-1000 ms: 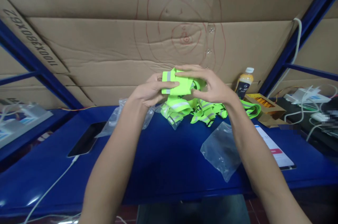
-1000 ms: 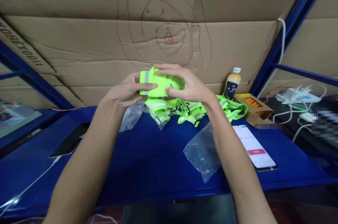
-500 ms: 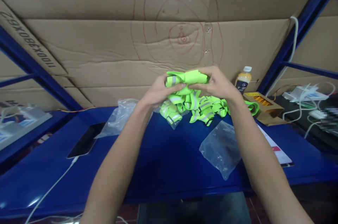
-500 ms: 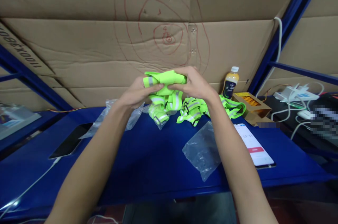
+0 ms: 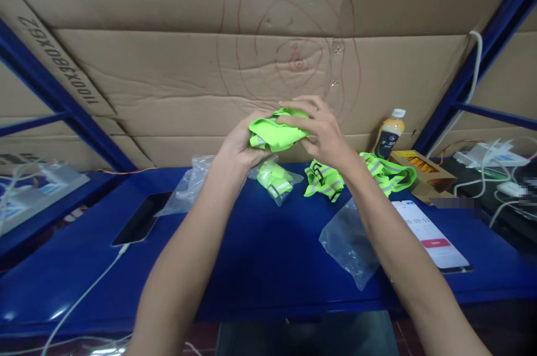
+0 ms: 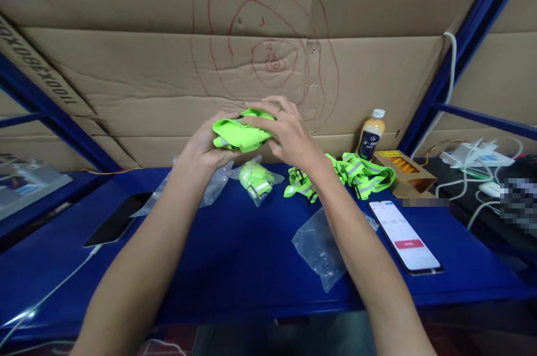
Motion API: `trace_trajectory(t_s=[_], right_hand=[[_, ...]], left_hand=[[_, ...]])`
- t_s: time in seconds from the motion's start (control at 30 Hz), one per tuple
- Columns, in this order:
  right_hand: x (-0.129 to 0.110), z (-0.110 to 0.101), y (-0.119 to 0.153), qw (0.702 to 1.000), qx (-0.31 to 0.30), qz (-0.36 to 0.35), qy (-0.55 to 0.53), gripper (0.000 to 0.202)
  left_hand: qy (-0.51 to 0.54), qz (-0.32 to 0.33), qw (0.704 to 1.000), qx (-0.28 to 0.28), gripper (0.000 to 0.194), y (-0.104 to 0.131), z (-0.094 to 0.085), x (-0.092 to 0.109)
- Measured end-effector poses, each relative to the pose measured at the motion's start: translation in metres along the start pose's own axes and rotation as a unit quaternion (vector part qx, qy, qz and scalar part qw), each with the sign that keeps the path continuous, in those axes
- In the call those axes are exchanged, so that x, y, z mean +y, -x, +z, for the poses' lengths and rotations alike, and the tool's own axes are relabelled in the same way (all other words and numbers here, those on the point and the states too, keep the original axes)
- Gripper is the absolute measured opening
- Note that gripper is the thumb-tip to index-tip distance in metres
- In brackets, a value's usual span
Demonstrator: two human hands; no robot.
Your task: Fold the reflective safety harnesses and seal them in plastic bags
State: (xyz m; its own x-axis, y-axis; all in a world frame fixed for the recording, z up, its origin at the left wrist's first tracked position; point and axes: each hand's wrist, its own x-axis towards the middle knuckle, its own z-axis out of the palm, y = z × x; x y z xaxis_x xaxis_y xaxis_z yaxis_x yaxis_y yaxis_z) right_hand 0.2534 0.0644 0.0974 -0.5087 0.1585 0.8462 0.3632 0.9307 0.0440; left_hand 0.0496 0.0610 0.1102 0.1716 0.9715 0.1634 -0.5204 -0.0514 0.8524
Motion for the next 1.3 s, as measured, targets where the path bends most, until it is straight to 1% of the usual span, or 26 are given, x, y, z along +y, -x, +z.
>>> trace_trajectory(t_s=[0.03,0.1,0.17,0.2,0.23,0.27,0.33,0.37,0.43,0.5,0.57,0.63,0.73,0.87,0.93,1.0,1.03,1.1,1.17,1.2,1.23,1.27,1.3], right_hand=[[-0.003,-0.002,0.000,0.999,-0.010,0.010,-0.032,0.032],[-0.008,-0.007,0.000,0.993,-0.010,0.047,-0.111,0.039],[-0.010,-0.009,-0.001,0.980,0.028,0.107,-0.166,0.051],[-0.010,-0.007,-0.002,0.972,0.054,0.143,-0.177,0.055],[-0.010,-0.005,-0.003,0.964,0.081,0.176,-0.183,0.059],[-0.009,-0.001,-0.004,0.955,0.102,0.204,-0.190,0.061],[-0.009,0.009,-0.007,0.934,0.129,0.247,-0.225,0.060],[-0.010,0.014,-0.008,0.921,0.140,0.266,-0.250,0.060],[-0.012,0.022,-0.009,0.893,0.164,0.295,-0.299,0.061],[-0.016,0.027,-0.010,0.871,0.186,0.314,-0.330,0.059],[-0.019,0.029,-0.010,0.859,0.191,0.326,-0.347,0.055],[-0.021,0.030,-0.012,0.852,0.182,0.335,-0.358,0.054],[-0.022,0.033,-0.014,0.840,0.176,0.346,-0.380,0.057],[-0.015,0.043,-0.015,0.810,0.171,0.360,-0.429,0.059],[-0.010,0.048,-0.013,0.799,0.181,0.371,-0.437,0.059],[-0.005,0.052,-0.012,0.792,0.204,0.387,-0.426,0.060],[-0.003,0.054,-0.011,0.790,0.217,0.393,-0.417,0.060],[0.000,0.058,-0.010,0.791,0.245,0.399,-0.393,0.058],[0.002,0.061,-0.009,0.807,0.272,0.393,-0.348,0.056],[0.002,0.063,-0.008,0.815,0.280,0.391,-0.324,0.055],[0.002,0.066,-0.008,0.818,0.285,0.392,-0.308,0.056],[0.000,0.068,-0.008,0.816,0.287,0.398,-0.306,0.059],[-0.002,0.070,-0.008,0.806,0.286,0.408,-0.320,0.063]], left_hand=[[-0.006,0.013,1.000,0.007,0.011,-0.001,-0.001,-0.001],[-0.041,0.059,0.997,0.026,0.016,-0.001,0.000,-0.006],[-0.105,0.157,0.981,0.045,0.029,0.003,0.003,-0.010],[-0.143,0.217,0.965,0.046,0.035,0.005,0.006,-0.013],[-0.183,0.278,0.942,0.038,0.039,0.007,0.008,-0.016],[-0.226,0.333,0.915,0.025,0.042,0.009,0.011,-0.018],[-0.297,0.418,0.859,-0.003,0.042,0.013,0.016,-0.024],[-0.317,0.448,0.836,-0.008,0.041,0.014,0.018,-0.027],[-0.328,0.492,0.806,-0.001,0.038,0.017,0.022,-0.032],[-0.323,0.520,0.791,0.018,0.034,0.018,0.024,-0.037],[-0.320,0.534,0.782,0.044,0.030,0.020,0.026,-0.040],[-0.317,0.536,0.779,0.073,0.028,0.020,0.026,-0.042],[-0.317,0.535,0.776,0.102,0.032,0.019,0.026,-0.046],[-0.308,0.541,0.769,0.143,0.043,0.015,0.023,-0.052],[-0.299,0.535,0.775,0.154,0.042,0.012,0.023,-0.054],[-0.278,0.512,0.795,0.167,0.038,0.007,0.023,-0.055],[-0.259,0.491,0.813,0.175,0.036,0.004,0.023,-0.056],[-0.200,0.425,0.864,0.182,0.034,-0.001,0.025,-0.062],[-0.128,0.363,0.906,0.175,0.033,-0.004,0.029,-0.071],[-0.097,0.346,0.918,0.171,0.033,-0.005,0.032,-0.076],[-0.075,0.342,0.921,0.170,0.034,-0.006,0.034,-0.081],[-0.068,0.350,0.918,0.173,0.034,-0.006,0.035,-0.084],[-0.075,0.368,0.909,0.183,0.033,-0.006,0.036,-0.086]])
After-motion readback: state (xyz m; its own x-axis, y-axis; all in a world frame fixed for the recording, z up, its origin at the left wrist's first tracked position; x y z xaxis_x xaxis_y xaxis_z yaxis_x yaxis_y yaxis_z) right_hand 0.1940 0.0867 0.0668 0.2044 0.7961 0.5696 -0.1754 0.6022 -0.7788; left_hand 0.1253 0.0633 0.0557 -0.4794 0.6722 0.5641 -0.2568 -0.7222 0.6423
